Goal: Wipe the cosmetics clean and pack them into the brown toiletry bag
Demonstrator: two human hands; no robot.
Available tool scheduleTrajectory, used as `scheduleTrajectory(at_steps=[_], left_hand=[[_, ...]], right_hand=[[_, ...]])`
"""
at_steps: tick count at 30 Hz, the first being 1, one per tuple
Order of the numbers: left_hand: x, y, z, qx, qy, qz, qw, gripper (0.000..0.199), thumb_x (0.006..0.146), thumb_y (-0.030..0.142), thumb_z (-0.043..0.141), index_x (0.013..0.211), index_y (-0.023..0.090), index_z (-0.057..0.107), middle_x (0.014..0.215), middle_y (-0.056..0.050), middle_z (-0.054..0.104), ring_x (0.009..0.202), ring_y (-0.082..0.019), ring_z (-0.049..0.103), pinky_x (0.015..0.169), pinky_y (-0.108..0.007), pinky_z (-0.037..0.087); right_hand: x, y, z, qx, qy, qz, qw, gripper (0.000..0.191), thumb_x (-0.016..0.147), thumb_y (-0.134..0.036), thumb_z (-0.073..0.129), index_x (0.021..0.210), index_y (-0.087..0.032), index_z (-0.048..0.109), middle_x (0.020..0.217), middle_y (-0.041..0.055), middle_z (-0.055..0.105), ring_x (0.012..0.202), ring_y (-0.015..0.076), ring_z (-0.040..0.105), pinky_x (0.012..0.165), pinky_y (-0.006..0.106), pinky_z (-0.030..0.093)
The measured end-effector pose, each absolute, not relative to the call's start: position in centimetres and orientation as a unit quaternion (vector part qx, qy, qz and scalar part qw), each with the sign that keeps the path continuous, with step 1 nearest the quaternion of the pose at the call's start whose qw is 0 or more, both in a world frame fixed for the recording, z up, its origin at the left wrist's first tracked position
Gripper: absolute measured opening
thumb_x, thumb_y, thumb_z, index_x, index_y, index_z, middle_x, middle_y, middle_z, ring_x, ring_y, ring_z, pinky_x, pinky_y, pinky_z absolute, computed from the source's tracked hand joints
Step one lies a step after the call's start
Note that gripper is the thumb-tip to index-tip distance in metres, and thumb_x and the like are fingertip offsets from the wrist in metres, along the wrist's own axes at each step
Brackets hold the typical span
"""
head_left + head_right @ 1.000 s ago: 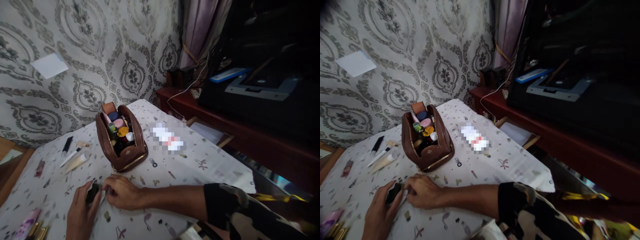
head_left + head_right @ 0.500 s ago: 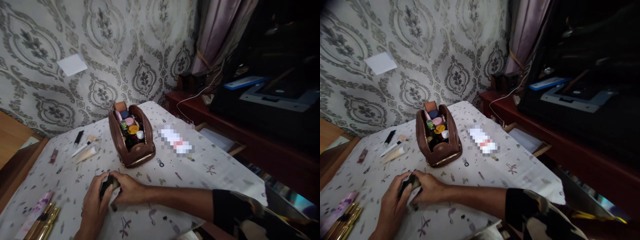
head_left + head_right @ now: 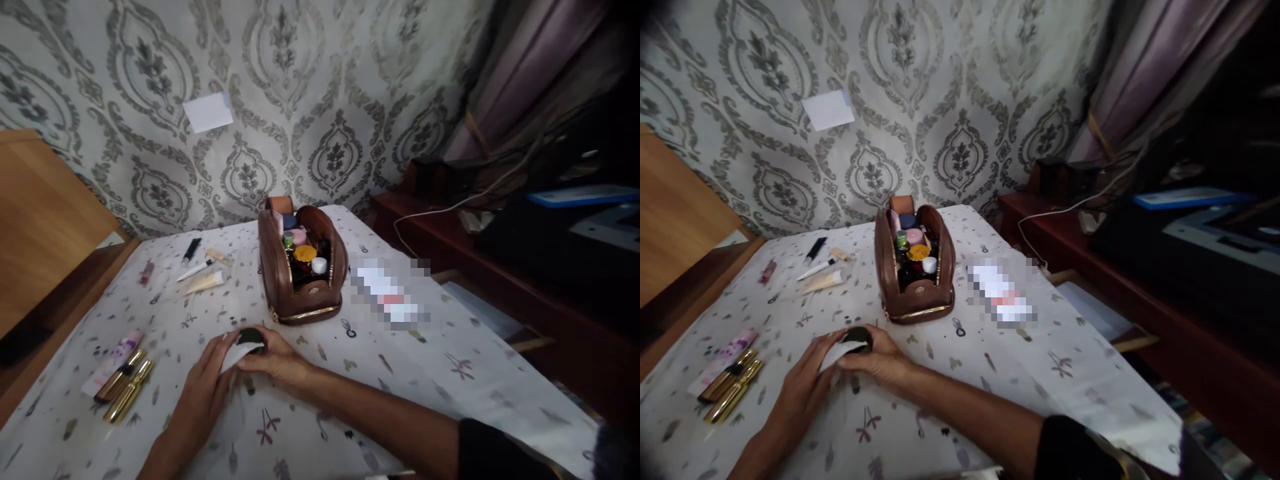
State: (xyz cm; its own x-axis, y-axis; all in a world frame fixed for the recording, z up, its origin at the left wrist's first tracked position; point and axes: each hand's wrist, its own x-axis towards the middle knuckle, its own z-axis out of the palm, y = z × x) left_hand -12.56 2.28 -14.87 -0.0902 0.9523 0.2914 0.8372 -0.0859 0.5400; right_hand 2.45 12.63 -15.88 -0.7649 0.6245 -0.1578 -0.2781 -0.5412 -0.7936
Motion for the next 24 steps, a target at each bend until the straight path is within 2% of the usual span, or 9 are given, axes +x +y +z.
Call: scheduleTrajectory(at_steps=[3,5,9,13,16,19,21,24], left_hand=[[-12.3,2.3,-13.8,0.622,0.689,0.366,0.066,0.042,0.100,0.036,0.039,0.133,0.018,0.058,0.130,-0.013,0.066,0.121,-0.025,0.063,0.105,-0.043,0.051],[-11.5,2.8,-13.4,0.643,0.669,0.367,0.064,0.042,0.100,0.036,0.039,0.132,0.018,0.061,0.132,-0.013,0.065,0.125,-0.025,0.059,0.109,-0.044,0.048],[-9.6,3.9,-13.1,0.720,0.614,0.304,0.111,0.044,0.100,0.034,0.042,0.138,0.020,0.058,0.144,-0.010,0.058,0.139,-0.025,0.047,0.118,-0.045,0.038],[-9.0,4.8,-12.3,0.676,0.629,0.333,0.190,0.046,0.101,0.036,0.038,0.139,0.017,0.057,0.142,-0.012,0.060,0.134,-0.024,0.053,0.117,-0.044,0.038],[-9.7,5.5,-11.7,0.617,0.621,0.398,0.274,0.046,0.101,0.042,0.037,0.126,0.016,0.067,0.125,-0.011,0.070,0.118,-0.024,0.063,0.110,-0.039,0.044],[-10.5,5.9,-11.8,0.512,0.614,0.466,0.380,0.050,0.094,0.055,0.049,0.110,0.015,0.074,0.104,-0.008,0.076,0.106,-0.024,0.068,0.101,-0.035,0.048],[-10.7,6.1,-12.3,0.429,0.601,0.510,0.441,0.053,0.086,0.061,0.058,0.103,0.015,0.076,0.100,-0.008,0.076,0.105,-0.025,0.068,0.101,-0.034,0.048],[-10.6,6.1,-13.2,0.333,0.573,0.572,0.483,0.054,0.077,0.062,0.069,0.102,0.015,0.076,0.102,-0.009,0.076,0.105,-0.025,0.069,0.101,-0.034,0.048]], right_hand=[[2.7,12.9,-16.4,-0.175,-0.479,0.820,0.260,0.065,0.057,-0.027,0.086,0.116,-0.021,0.061,0.100,0.0000,0.068,0.095,0.0183,0.063,0.086,0.032,0.050],[2.8,12.9,-16.7,-0.152,-0.569,0.760,0.275,0.057,0.065,-0.023,0.078,0.118,-0.021,0.060,0.103,0.0011,0.068,0.095,0.0190,0.063,0.088,0.034,0.050],[2.8,12.5,-17.7,-0.143,-0.727,0.600,0.302,0.028,0.069,-0.010,0.059,0.095,-0.018,0.066,0.093,0.0029,0.068,0.087,0.0198,0.061,0.086,0.035,0.051],[3.3,12.2,-17.6,-0.195,-0.761,0.554,0.275,0.019,0.068,-0.011,0.061,0.085,-0.017,0.063,0.080,0.0005,0.065,0.074,0.0182,0.059,0.073,0.031,0.051],[3.9,12.3,-16.5,-0.197,-0.772,0.529,0.292,0.032,0.067,-0.013,0.068,0.099,-0.017,0.065,0.094,0.0024,0.069,0.085,0.0207,0.062,0.080,0.033,0.051],[4.1,12.3,-15.7,-0.171,-0.773,0.529,0.306,0.052,0.070,-0.014,0.073,0.120,-0.019,0.062,0.111,0.0046,0.070,0.099,0.0230,0.064,0.090,0.036,0.050],[4.1,12.3,-15.6,-0.169,-0.771,0.527,0.316,0.053,0.072,-0.016,0.076,0.123,-0.020,0.061,0.115,0.0057,0.069,0.105,0.0237,0.063,0.095,0.038,0.049],[4.0,12.3,-16.1,-0.154,-0.781,0.493,0.352,0.051,0.073,-0.022,0.080,0.121,-0.022,0.064,0.118,0.0082,0.067,0.114,0.0261,0.060,0.103,0.042,0.046]])
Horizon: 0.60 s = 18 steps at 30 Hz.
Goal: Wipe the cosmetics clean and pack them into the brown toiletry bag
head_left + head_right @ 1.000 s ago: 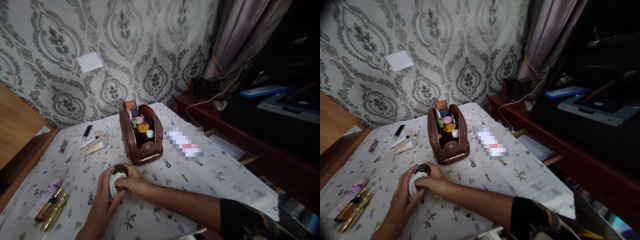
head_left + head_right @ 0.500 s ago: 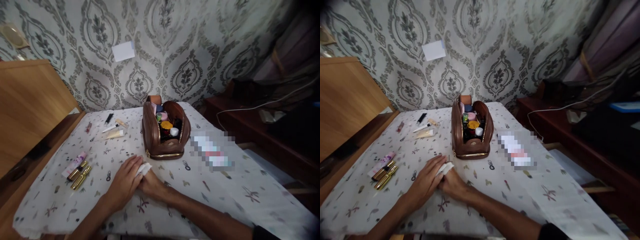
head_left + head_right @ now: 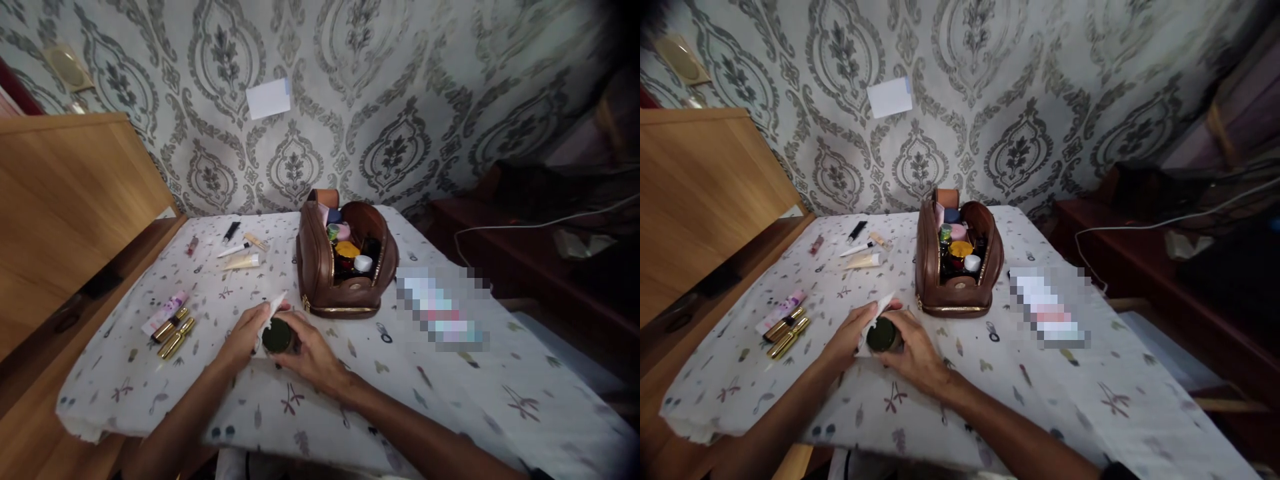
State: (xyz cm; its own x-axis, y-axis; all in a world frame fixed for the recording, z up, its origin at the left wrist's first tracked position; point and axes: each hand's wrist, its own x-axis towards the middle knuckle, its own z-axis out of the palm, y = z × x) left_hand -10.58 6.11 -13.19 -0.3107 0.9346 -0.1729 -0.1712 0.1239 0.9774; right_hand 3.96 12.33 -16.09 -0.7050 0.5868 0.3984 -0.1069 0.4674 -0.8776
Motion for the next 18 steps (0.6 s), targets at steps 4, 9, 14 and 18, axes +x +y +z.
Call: scheduleTrajectory(at_steps=[4,9,14,18], left_hand=[[-10.0,6.1,-13.6,0.238,0.545,0.591,0.544,0.060,0.068,0.065,0.076,0.097,0.013,0.074,0.090,-0.008,0.077,0.092,-0.024,0.071,0.084,-0.033,0.055],[-9.7,5.6,-13.3,0.210,0.488,0.563,0.633,0.058,0.067,0.066,0.077,0.091,0.013,0.074,0.081,-0.009,0.075,0.089,-0.026,0.073,0.076,-0.032,0.058],[-9.8,5.1,-13.8,0.230,0.553,0.585,0.547,0.056,0.071,0.064,0.073,0.093,0.013,0.072,0.087,-0.009,0.075,0.088,-0.025,0.071,0.075,-0.032,0.056],[-9.6,5.4,-14.4,0.209,0.620,0.607,0.451,0.044,0.072,0.055,0.073,0.092,0.016,0.072,0.089,-0.007,0.075,0.088,-0.023,0.070,0.077,-0.032,0.054]], right_hand=[[4.1,12.6,-16.7,-0.162,-0.802,0.429,0.382,0.049,0.072,-0.028,0.083,0.118,-0.025,0.067,0.132,0.0115,0.057,0.126,0.0300,0.050,0.108,0.048,0.041],[4.3,12.7,-16.7,-0.192,-0.821,0.394,0.366,0.056,0.074,-0.036,0.083,0.126,-0.027,0.065,0.144,0.0141,0.045,0.138,0.0344,0.040,0.111,0.053,0.038],[4.3,12.4,-16.6,-0.178,-0.831,0.386,0.358,0.069,0.074,-0.034,0.083,0.136,-0.024,0.055,0.141,0.0157,0.047,0.136,0.0322,0.043,0.113,0.052,0.037],[4.3,12.3,-16.5,-0.182,-0.820,0.383,0.386,0.065,0.072,-0.031,0.084,0.129,-0.023,0.056,0.132,0.0137,0.053,0.128,0.0299,0.050,0.108,0.048,0.043]])
